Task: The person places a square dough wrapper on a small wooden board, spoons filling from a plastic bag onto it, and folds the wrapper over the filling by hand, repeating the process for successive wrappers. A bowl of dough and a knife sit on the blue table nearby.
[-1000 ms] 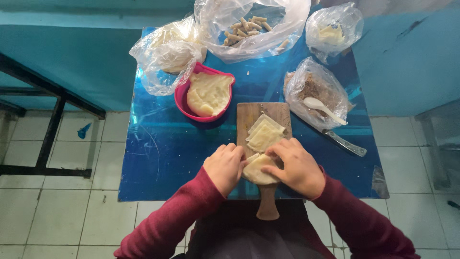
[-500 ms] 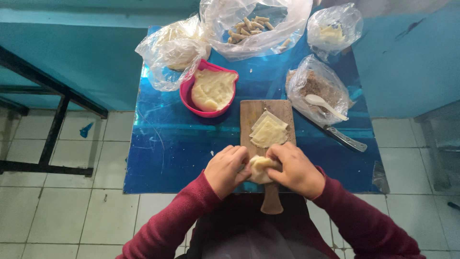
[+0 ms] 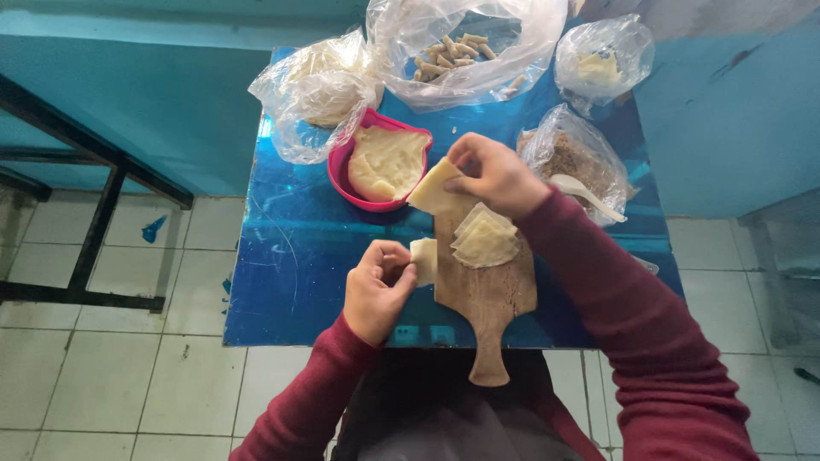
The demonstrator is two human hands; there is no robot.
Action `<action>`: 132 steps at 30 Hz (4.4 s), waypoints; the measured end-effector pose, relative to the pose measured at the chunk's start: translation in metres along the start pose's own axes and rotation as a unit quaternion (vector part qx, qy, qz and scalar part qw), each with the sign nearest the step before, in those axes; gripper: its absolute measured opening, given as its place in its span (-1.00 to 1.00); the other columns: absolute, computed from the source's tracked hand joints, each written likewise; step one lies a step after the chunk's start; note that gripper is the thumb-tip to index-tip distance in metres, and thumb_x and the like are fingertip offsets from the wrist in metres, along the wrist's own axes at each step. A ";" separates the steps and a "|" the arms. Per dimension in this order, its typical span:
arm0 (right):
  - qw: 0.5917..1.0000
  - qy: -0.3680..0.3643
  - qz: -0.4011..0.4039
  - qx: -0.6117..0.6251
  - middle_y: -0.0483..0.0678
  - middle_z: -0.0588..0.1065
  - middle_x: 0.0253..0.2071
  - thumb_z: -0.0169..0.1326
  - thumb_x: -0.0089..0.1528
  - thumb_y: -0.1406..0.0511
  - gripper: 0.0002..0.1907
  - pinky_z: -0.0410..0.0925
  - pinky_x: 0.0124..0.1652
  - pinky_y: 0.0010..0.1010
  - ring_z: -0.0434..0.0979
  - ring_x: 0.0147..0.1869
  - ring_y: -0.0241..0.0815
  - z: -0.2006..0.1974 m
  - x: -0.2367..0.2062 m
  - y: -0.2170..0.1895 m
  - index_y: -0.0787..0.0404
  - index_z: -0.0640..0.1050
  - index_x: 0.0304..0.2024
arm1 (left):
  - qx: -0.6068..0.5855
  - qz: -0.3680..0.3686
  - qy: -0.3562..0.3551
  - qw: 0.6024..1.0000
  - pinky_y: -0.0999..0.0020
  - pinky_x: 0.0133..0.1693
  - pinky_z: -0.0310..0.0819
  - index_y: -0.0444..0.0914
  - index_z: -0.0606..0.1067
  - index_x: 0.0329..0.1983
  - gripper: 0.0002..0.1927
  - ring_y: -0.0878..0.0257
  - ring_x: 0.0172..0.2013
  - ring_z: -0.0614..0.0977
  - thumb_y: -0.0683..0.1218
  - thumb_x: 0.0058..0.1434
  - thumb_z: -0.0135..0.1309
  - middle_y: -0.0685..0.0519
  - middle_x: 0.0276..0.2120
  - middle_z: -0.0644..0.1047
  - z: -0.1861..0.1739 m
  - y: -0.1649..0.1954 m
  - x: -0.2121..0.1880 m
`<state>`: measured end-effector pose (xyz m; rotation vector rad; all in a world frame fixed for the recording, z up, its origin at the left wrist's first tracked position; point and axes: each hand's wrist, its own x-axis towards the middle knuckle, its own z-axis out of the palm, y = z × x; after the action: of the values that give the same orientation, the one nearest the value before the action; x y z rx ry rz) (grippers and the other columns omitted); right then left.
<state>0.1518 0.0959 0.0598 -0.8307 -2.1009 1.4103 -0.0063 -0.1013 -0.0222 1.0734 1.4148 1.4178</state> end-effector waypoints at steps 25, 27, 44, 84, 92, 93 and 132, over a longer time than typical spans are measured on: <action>0.925 0.152 -0.224 -0.267 -0.26 0.63 -0.21 0.32 0.14 0.32 -0.83 0.23 0.04 -0.33 0.57 -0.03 -0.27 0.027 -0.141 0.000 0.03 0.65 -0.21 | -0.144 -0.042 -0.104 0.983 0.48 -0.11 0.57 -0.30 0.23 0.38 -0.37 0.35 -0.17 0.68 -0.27 0.26 0.17 0.00 -0.20 0.63 0.047 0.030 -0.004; 0.919 0.145 -0.235 -0.280 -0.23 0.62 -0.17 0.32 0.11 0.32 -0.78 0.23 0.05 -0.30 0.56 0.00 -0.23 0.027 -0.145 0.001 0.06 0.63 -0.19 | -0.119 -0.038 -0.107 0.986 0.50 -0.15 0.57 -0.30 0.24 0.38 -0.37 0.36 -0.20 0.68 -0.26 0.27 0.17 0.01 -0.23 0.64 0.049 0.032 -0.006; 0.923 0.188 -0.240 -0.236 -0.21 0.64 -0.21 0.36 0.07 0.40 -0.77 0.24 0.02 -0.32 0.60 -0.04 -0.27 0.027 -0.169 0.008 0.06 0.61 -0.25 | -0.168 -0.088 -0.147 0.971 0.52 -0.24 0.52 -0.30 0.18 0.41 -0.30 0.38 -0.28 0.65 -0.27 0.23 0.18 0.02 -0.30 0.61 0.060 0.023 -0.007; 0.979 0.162 0.090 -0.082 -0.07 0.61 -0.31 0.27 0.15 0.40 -0.64 0.47 -0.26 -0.49 0.61 -0.30 -0.33 0.023 -0.132 0.047 0.21 0.54 0.01 | 0.298 0.079 -0.114 0.945 0.09 -0.35 0.56 -0.26 0.55 -0.33 -0.81 -0.07 -0.40 0.68 -0.03 0.20 0.22 -0.11 -0.46 0.62 0.063 0.010 0.026; 0.971 0.206 0.048 -0.110 -0.07 0.57 -0.31 0.28 0.14 0.42 -0.60 0.47 -0.28 -0.50 0.60 -0.29 -0.30 0.029 -0.121 0.051 0.22 0.54 0.03 | 0.328 0.092 -0.080 0.937 0.07 -0.32 0.57 -0.26 0.48 -0.13 -0.72 -0.06 -0.37 0.68 -0.04 0.19 0.23 -0.14 -0.39 0.61 0.066 0.009 0.035; 0.970 0.208 0.042 -0.117 -0.06 0.56 -0.31 0.29 0.13 0.42 -0.59 0.46 -0.29 -0.49 0.59 -0.29 -0.29 0.030 -0.121 0.052 0.23 0.54 0.03 | 0.329 0.092 -0.078 0.937 0.07 -0.33 0.56 -0.27 0.47 -0.12 -0.71 -0.06 -0.37 0.68 -0.04 0.19 0.23 -0.14 -0.39 0.61 0.065 0.009 0.035; 0.970 0.195 0.089 -0.117 -0.02 0.62 -0.35 0.29 0.16 0.31 -0.76 0.42 -0.36 -0.45 0.57 -0.39 -0.30 0.029 -0.142 0.042 0.26 0.59 -0.15 | 0.229 0.140 -0.047 0.962 0.26 -0.25 0.61 -0.23 0.41 0.15 -0.54 0.08 -0.28 0.69 -0.24 0.16 0.21 -0.10 -0.10 0.55 0.073 0.023 0.014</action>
<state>0.2417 -0.0111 0.0030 -1.3024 -1.9398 0.9861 0.0596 -0.0678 0.0005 1.6685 1.6119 1.2330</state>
